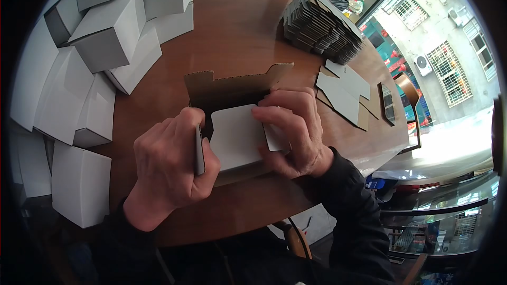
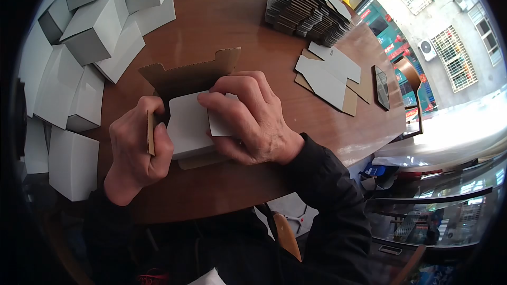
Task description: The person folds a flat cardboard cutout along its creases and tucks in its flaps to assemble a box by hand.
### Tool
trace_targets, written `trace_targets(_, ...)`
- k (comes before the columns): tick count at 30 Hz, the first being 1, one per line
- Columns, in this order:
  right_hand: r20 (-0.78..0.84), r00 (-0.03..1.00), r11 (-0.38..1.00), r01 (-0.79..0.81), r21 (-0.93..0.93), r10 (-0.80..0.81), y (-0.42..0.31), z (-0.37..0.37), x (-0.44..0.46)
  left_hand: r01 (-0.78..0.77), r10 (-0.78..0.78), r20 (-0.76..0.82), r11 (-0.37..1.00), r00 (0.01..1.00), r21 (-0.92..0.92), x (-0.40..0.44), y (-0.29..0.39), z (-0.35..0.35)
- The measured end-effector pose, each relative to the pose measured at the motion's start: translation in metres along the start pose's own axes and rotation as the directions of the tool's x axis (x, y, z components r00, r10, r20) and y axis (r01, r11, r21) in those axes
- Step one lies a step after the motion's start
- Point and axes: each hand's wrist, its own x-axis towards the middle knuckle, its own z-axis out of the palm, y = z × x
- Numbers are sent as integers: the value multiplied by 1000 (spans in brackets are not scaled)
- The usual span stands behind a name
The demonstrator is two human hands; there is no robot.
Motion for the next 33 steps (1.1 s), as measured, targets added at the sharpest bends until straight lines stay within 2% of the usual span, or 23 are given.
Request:
trace_targets(7, -47, 989, 957, -123, 263, 140, 10, 1, -11, 11, -10, -10, 1000, 1000, 25, 0, 0, -1)
trace_targets(9, -141, 972, 890, -108, 443, 188, 14, 5, -14, 0, 1, -25, 1000, 1000, 28, 3, 0, 1)
trace_targets(15, -114, 953, 823, -178, 540, 281, 10, 3, -14, -11, 12, -65, 1000, 998, 12, 2, -3, 2)
trace_targets(19, -110, 906, 726, -249, 641, 408, 5, 1, -13, 23, -30, -66, 993, 997, -112, 1, -6, 5)
trace_targets(25, -124, 893, 732, -268, 626, 432, 3, 1, -9, 83, -84, 7, 965, 996, -250, 3, -7, -3)
trace_targets(28, -62, 982, 921, -144, 363, 178, 9, -3, -5, 103, -103, 14, 968, 995, -227, 4, -5, -3)
trace_targets(30, -22, 995, 958, -86, 273, 95, 8, -5, -4, 113, -112, 17, 969, 994, -218, 4, -4, -2)
trace_targets(33, 12, 998, 992, -58, 114, 57, 3, -4, -1, 95, -97, -4, 979, 995, -182, 4, -3, -1)
